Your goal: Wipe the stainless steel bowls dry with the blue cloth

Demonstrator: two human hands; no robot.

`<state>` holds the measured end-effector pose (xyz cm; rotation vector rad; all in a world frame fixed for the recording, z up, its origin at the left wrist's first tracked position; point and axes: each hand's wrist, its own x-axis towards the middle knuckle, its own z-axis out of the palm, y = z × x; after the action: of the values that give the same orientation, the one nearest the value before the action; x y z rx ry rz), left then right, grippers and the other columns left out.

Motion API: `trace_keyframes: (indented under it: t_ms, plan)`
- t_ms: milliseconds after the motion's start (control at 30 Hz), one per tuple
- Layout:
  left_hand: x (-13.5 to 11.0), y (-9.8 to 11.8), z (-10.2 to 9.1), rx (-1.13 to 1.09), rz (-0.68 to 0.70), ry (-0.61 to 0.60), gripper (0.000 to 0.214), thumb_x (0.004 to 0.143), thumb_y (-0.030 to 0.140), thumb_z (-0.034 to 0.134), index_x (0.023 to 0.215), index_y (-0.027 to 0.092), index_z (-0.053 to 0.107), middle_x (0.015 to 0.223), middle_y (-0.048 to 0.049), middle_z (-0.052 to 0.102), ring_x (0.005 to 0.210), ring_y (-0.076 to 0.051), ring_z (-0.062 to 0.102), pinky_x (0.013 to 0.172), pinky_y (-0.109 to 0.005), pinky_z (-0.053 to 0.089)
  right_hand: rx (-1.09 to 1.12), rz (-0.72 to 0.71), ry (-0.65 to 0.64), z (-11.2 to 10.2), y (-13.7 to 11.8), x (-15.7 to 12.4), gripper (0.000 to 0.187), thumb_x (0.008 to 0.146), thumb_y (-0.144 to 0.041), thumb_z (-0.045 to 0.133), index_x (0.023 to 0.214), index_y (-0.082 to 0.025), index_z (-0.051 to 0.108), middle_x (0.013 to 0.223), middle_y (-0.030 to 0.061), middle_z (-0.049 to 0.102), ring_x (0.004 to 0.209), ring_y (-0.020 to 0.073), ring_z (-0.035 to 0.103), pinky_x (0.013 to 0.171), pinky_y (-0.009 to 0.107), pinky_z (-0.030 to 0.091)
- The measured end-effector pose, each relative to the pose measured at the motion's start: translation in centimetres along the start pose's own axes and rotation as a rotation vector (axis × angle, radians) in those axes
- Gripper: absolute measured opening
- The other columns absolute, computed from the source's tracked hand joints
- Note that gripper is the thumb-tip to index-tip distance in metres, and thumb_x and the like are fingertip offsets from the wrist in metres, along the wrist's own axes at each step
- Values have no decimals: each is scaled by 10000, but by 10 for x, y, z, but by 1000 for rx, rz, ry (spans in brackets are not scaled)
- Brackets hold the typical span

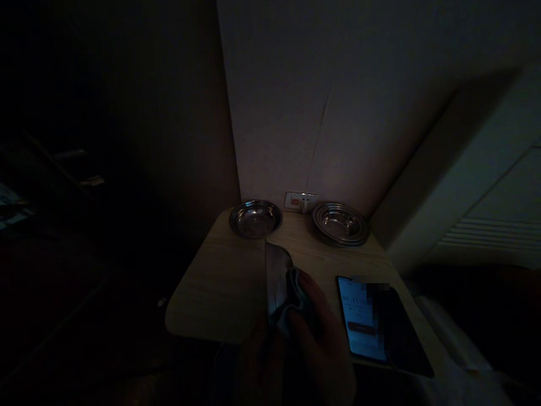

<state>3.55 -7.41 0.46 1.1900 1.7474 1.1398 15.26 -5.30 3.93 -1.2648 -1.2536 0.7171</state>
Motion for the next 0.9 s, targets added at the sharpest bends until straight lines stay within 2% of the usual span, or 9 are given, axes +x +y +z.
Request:
trace_keyframes:
  t_ms: [100, 200, 267, 400, 600, 767, 900]
  plan:
    - [0, 3, 2, -1, -40, -68, 373, 688, 452, 596, 949, 205, 693, 1027, -87, 688, 978, -280, 627, 830, -354, 516, -17, 44, 4, 3, -6, 23, 458, 768, -270, 594, 1223, -250, 540, 1301, 42, 518, 1215, 226, 451, 1036, 405, 352]
    - [1, 0, 2, 16, -60, -109, 376, 673, 447, 613, 942, 200, 699, 1059, -89, 678, 1014, -283, 610, 857, -351, 503, -25, 17, -45, 5, -11, 43, 399, 774, -295, 580, 1164, -211, 588, 1229, 62, 575, 1171, 234, 490, 1038, 427, 339]
    - [2, -3, 2, 27, -68, -114, 367, 666, 452, 617, 923, 206, 704, 1073, -90, 672, 1034, -285, 600, 864, -348, 499, -22, -6, -69, 4, -11, 42, 387, 799, -287, 547, 1178, -212, 578, 1247, 58, 562, 1189, 225, 473, 1050, 423, 322]
    - [6, -1, 5, 35, -71, -179, 460, 674, 479, 598, 1017, 182, 676, 1069, -108, 672, 1010, -287, 613, 833, -353, 514, -3, 43, -59, -4, -7, 23, 505, 808, -273, 544, 1304, -266, 450, 1382, 13, 426, 1284, 203, 360, 1075, 396, 289]
    - [10, 15, 5, -18, 20, -160, 436, 732, 502, 517, 947, 167, 695, 1013, -98, 694, 960, -264, 637, 824, -330, 514, -2, 111, -81, 3, -13, 31, 480, 770, -295, 578, 1238, -200, 529, 1293, 59, 523, 1232, 231, 428, 1074, 413, 282]
    - [8, 9, 4, 39, 22, -133, 418, 724, 455, 549, 1002, 170, 678, 1033, -104, 687, 961, -266, 635, 842, -351, 504, 64, 70, -102, 4, -9, 27, 551, 776, -256, 572, 1311, -250, 440, 1392, 33, 411, 1290, 212, 347, 1087, 417, 250]
    - [4, 8, 9, 37, 0, -167, 447, 726, 476, 545, 1006, 153, 676, 1015, -113, 691, 955, -261, 636, 816, -331, 516, 78, 117, -59, 2, -6, 42, 408, 783, -304, 559, 1175, -192, 568, 1220, 77, 579, 1160, 241, 497, 1031, 444, 337]
